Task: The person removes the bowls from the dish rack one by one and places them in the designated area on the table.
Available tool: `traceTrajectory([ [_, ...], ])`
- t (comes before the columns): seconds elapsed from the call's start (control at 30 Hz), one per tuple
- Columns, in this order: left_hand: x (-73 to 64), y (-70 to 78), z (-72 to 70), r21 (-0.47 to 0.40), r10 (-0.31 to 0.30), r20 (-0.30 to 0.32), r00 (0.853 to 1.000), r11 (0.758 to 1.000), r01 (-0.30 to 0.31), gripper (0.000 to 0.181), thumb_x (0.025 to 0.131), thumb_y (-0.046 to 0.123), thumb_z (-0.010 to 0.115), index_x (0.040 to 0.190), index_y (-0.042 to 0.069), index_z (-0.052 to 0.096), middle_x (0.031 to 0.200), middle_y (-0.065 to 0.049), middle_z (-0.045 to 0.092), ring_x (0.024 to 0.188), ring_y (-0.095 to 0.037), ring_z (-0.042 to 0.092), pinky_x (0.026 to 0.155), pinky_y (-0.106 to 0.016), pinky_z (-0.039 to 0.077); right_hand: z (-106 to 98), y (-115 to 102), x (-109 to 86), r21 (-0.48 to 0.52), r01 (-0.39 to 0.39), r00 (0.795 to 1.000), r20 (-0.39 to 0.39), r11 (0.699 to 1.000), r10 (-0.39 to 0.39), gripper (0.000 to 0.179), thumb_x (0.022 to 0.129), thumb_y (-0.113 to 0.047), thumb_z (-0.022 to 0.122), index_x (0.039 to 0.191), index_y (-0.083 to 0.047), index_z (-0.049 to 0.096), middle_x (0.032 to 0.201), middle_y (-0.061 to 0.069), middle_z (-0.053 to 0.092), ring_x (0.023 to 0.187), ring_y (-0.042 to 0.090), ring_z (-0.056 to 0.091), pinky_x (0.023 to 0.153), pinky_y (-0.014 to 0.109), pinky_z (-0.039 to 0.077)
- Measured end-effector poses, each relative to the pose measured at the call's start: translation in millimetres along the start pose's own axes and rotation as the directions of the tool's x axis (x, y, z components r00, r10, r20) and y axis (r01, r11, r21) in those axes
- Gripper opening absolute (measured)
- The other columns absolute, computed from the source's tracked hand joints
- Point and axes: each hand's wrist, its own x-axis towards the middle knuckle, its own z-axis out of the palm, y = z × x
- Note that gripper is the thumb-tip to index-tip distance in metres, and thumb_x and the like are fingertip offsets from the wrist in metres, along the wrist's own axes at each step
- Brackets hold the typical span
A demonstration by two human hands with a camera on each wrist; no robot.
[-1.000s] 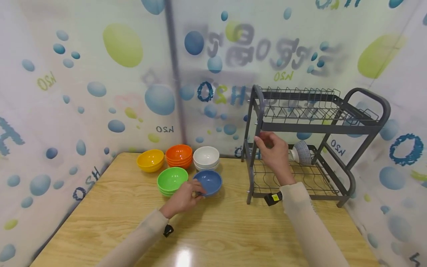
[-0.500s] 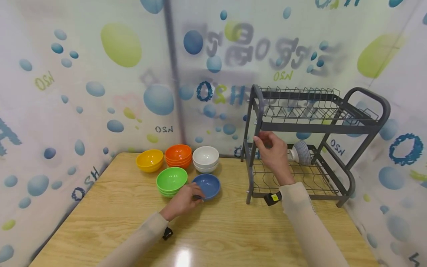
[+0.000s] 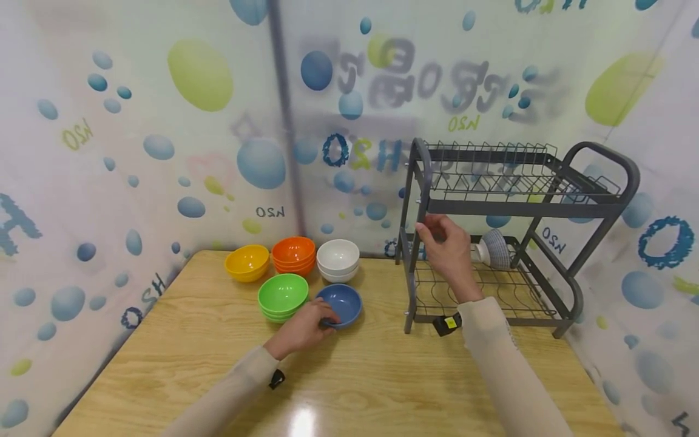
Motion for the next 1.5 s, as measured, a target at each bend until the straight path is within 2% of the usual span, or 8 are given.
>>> traceTrajectory([
  [0.23, 10.2, 4.8, -9.8, -0.107, -0.053, 0.017, 0.998, 0.993, 0.054, 0.023, 0.088, 0.017, 0.08, 0.11, 0.009, 0.077, 0.108, -0.003, 0.076, 0.108, -0.02, 0.066, 0.096, -0.035, 0.056, 0, 0, 0.5, -0.007, 0.012, 1.0, -0.001, 1.0, -0.012, 0.05, 0.104, -0.045, 0.058, 0.13, -0.003, 0.061, 0.129, 0.019, 0.068, 0.121, 0.037, 0.063, 0.103, 0.054, 0.049],
  [0.47, 26.2, 18.6, -19.5, -0.201, -0.077, -0.01, 0.997, 0.977, 0.073, 0.037, 0.094, 0.027, 0.076, 0.129, 0.013, 0.069, 0.127, -0.004, 0.07, 0.117, -0.021, 0.065, 0.1, -0.039, 0.055, 0, 1, -0.2, -0.005, 0.023, 1.0, -0.003, 1.0, -0.023, 0.05, 0.104, -0.046, 0.058, 0.13, -0.003, 0.061, 0.129, 0.019, 0.068, 0.123, 0.037, 0.063, 0.105, 0.055, 0.049],
  [0.6, 38.3, 29.1, -26.1, -0.251, -0.105, -0.029, 0.994, 0.963, 0.095, 0.045, 0.096, 0.029, 0.073, 0.138, 0.015, 0.063, 0.131, -0.005, 0.069, 0.122, -0.022, 0.064, 0.105, -0.043, 0.053, 0, 0, -0.4, -0.002, 0.035, 0.999, -0.004, 0.999, -0.035, 0.05, 0.103, -0.047, 0.058, 0.128, -0.004, 0.062, 0.123, 0.017, 0.071, 0.114, 0.033, 0.068, 0.094, 0.042, 0.053],
  [0.73, 51.0, 41.4, -34.3, -0.324, -0.134, -0.035, 0.99, 0.939, 0.115, 0.048, 0.099, 0.034, 0.07, 0.143, 0.017, 0.058, 0.133, -0.005, 0.067, 0.125, -0.021, 0.062, 0.107, -0.042, 0.052, -3, 1, -0.5, -0.003, 0.022, 1.0, 0.018, 1.0, -0.022, 0.053, 0.102, -0.053, 0.057, 0.128, -0.007, 0.063, 0.12, 0.014, 0.072, 0.107, 0.029, 0.071, 0.083, 0.028, 0.052],
  [0.8, 57.7, 47.7, -38.5, -0.362, -0.128, -0.047, 0.991, 0.927, 0.102, 0.049, 0.1, 0.035, 0.069, 0.144, 0.017, 0.057, 0.135, -0.004, 0.066, 0.126, -0.021, 0.062, 0.106, -0.041, 0.053, -5, 1, -0.1, -0.014, 0.022, 0.999, 0.033, 1.0, -0.021, 0.055, 0.101, -0.054, 0.056, 0.129, -0.007, 0.062, 0.12, 0.015, 0.071, 0.108, 0.029, 0.07, 0.086, 0.03, 0.052],
  [1.0, 80.7, 64.7, -49.0, -0.43, -0.088, -0.111, 0.99, 0.902, 0.031, 0.05, 0.1, 0.032, 0.069, 0.145, 0.017, 0.055, 0.138, -0.004, 0.064, 0.127, -0.02, 0.061, 0.106, -0.037, 0.053, -10, 4, 3.2, -0.044, 0.068, 0.996, 0.055, 0.997, -0.065, 0.058, 0.102, -0.053, 0.056, 0.131, -0.003, 0.061, 0.123, 0.02, 0.07, 0.113, 0.037, 0.068, 0.098, 0.054, 0.052],
  [1.3, 118.5, 84.3, -57.8, -0.48, -0.062, -0.229, 0.971, 0.875, -0.058, 0.053, 0.099, 0.034, 0.07, 0.146, 0.015, 0.055, 0.134, -0.005, 0.065, 0.125, -0.02, 0.064, 0.102, -0.03, 0.055, -23, 19, 8.3, -0.081, 0.156, 0.984, 0.105, 0.984, -0.148, 0.046, 0.105, -0.04, 0.057, 0.135, -0.006, 0.062, 0.129, 0.017, 0.067, 0.118, 0.033, 0.064, 0.1, 0.054, 0.054],
  [1.5, 142.7, 99.9, -66.6, -0.533, -0.062, -0.273, 0.96, 0.84, -0.097, 0.054, 0.1, 0.034, 0.069, 0.148, 0.017, 0.052, 0.136, -0.008, 0.065, 0.125, -0.02, 0.063, 0.104, -0.03, 0.055, -39, 40, 14.6, -0.22, 0.219, 0.974, 0.112, 0.951, -0.198, 0.048, 0.104, -0.035, 0.06, 0.144, -0.008, 0.057, 0.136, 0.024, 0.06, 0.12, 0.046, 0.061, 0.097, 0.063, 0.052],
])
